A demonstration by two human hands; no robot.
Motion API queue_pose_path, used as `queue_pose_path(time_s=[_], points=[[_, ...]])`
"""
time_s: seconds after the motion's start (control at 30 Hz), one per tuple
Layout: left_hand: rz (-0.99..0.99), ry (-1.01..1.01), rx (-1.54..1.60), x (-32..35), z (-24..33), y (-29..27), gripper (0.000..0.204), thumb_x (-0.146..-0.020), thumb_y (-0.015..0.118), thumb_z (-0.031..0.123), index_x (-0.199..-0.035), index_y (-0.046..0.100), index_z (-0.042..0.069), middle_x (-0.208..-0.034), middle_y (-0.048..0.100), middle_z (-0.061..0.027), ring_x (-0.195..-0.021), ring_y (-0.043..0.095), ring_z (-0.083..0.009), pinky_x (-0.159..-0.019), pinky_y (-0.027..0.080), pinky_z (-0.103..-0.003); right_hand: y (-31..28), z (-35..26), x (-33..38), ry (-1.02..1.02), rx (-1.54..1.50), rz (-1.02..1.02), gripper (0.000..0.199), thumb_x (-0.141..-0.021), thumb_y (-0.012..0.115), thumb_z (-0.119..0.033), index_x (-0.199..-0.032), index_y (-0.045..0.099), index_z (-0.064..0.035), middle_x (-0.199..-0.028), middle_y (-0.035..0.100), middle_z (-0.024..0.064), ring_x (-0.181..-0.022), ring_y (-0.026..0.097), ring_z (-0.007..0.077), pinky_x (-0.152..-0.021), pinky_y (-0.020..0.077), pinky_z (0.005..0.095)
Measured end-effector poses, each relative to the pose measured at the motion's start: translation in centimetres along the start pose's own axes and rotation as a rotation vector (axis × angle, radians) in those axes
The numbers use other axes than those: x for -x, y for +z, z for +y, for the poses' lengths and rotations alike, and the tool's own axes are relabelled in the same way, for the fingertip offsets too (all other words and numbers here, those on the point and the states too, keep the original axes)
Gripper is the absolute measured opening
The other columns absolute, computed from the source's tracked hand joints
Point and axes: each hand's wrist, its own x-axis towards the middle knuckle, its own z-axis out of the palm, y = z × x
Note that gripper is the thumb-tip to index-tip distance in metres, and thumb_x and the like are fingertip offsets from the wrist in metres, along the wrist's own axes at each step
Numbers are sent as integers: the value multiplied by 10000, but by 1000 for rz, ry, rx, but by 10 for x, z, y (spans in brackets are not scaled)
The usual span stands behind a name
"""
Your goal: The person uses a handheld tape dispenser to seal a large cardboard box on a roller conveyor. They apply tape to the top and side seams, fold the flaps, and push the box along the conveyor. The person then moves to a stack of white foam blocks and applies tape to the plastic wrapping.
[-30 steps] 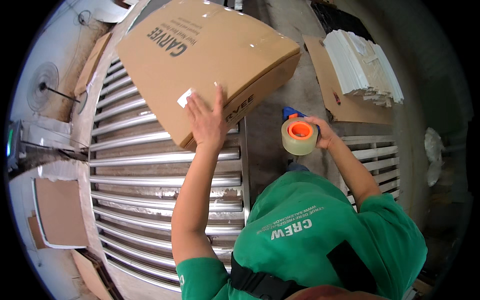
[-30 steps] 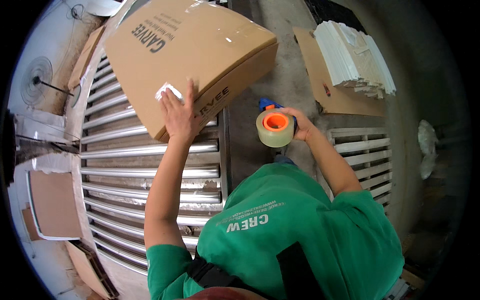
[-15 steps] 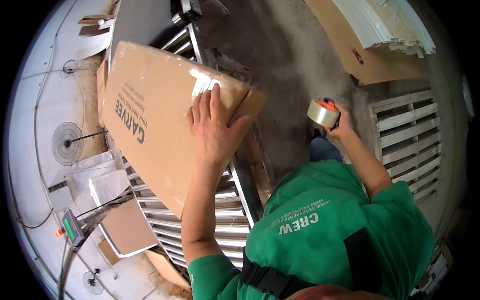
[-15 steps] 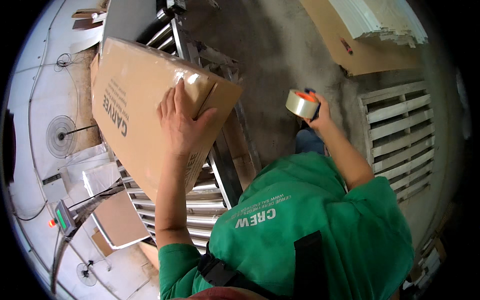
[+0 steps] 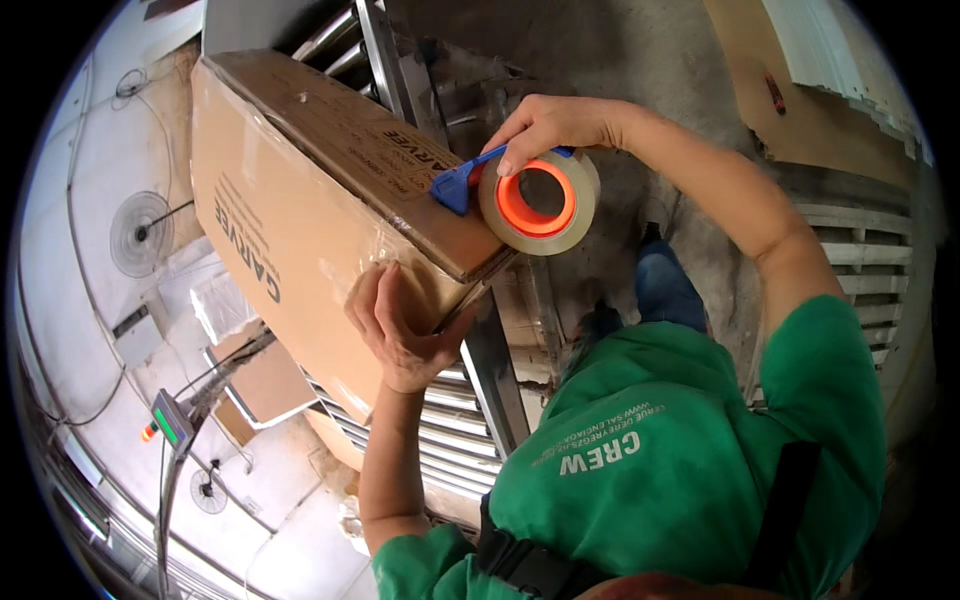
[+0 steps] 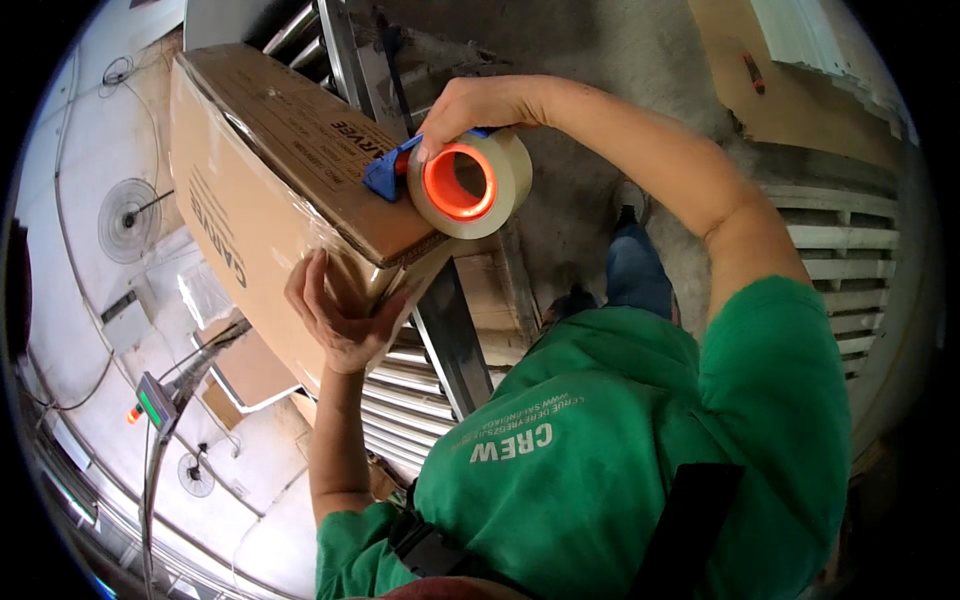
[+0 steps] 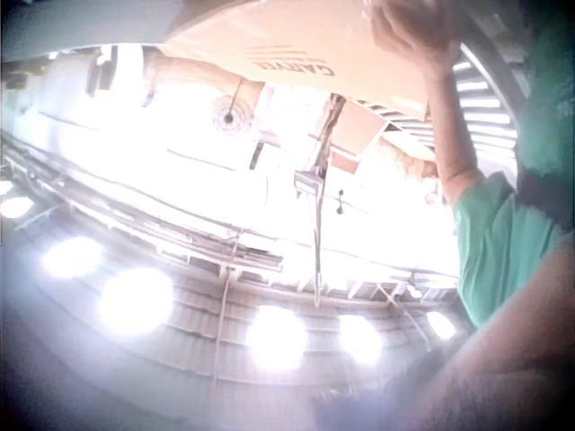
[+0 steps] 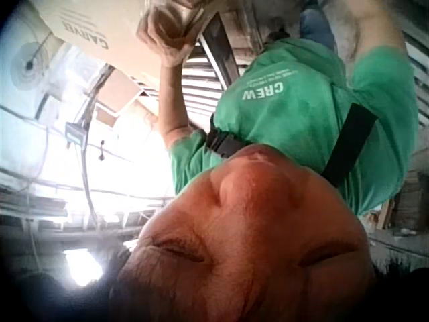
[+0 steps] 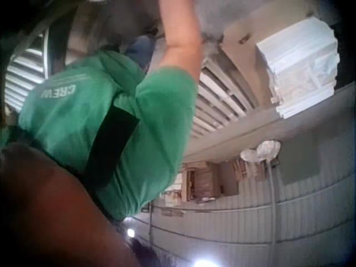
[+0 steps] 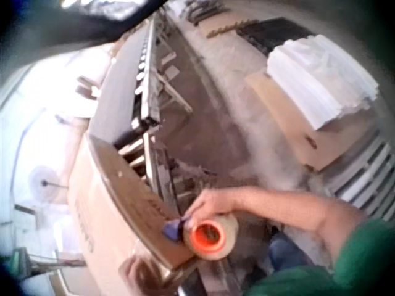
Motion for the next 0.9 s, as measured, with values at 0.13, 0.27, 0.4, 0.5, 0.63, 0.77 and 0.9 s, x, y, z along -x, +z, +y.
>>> queue_pose_path(time_s=[0.13, 0.27, 0.4, 0.5, 0.63, 0.77, 0.9], points=[[-22, 5, -9, -3, 0, -2, 968, -548, 902, 269, -1333, 398, 7, -1229, 442, -187, -1132, 454, -336, -959, 399, -412, 1, 14, 4, -64, -37, -3, 533, -745, 724, -275, -1188, 630, 5, -984, 681, 78, -881, 620, 148, -822, 485, 278], [-20, -5, 26, 4, -3, -4, 990, -554, 902, 264, -1353, 378, 5, -1229, 433, -184, -1136, 450, -329, -961, 394, -404, 40, 44, 64, -67, 7, -24, 592, -749, 749, -285, -1241, 589, 4, -1060, 676, 119, -979, 632, 173, -890, 478, 311], [-38, -24, 42, 11, 2, -4, 1010, -564, 904, 276, -1373, 360, 11, -1238, 413, -185, -1138, 439, -323, -964, 388, -403, 135, 104, 116, -136, 10, 131, 693, -724, 763, -433, -1240, 588, -4, -1067, 674, 144, -968, 639, 205, -867, 490, 320], [-56, -14, 4, 12, 3, -4, 1009, -572, 903, 299, -1377, 362, 18, -1245, 403, -189, -1141, 428, -327, -965, 384, -413, 151, 89, 83, -46, -40, 115, 661, -737, 760, -388, -1209, 588, 43, -1084, 669, 158, -989, 638, 199, -886, 485, 302], [-66, 1, -47, 8, 8, -6, 997, -586, 895, 319, -1376, 366, 19, -1238, 406, -190, -1137, 422, -336, -962, 382, -423, 109, 76, 35, 123, -274, -189, 499, -759, 745, -314, -1112, 655, 28, -994, 696, 115, -871, 655, 152, -795, 526, 290], [-45, 1, -8, 9, 5, -2, 1010, -594, 892, 305, -1384, 340, 2, -1244, 406, -191, -1147, 423, -333, -971, 381, -417, 154, 92, 22, 42, -135, -315, 590, -725, 744, -474, -1128, 677, -49, -1113, 663, 110, -1112, 563, 206, -956, 435, 354], [-47, -52, 47, 26, 0, -5, 1018, -607, 887, 244, -1399, 301, -12, -1258, 404, -186, -1166, 430, -316, -997, 371, -403, 51, 167, 66, -204, -323, 1, 436, -820, 646, -309, -1064, 666, 52, -1054, 673, 148, -999, 638, 219, -909, 490, 319]])
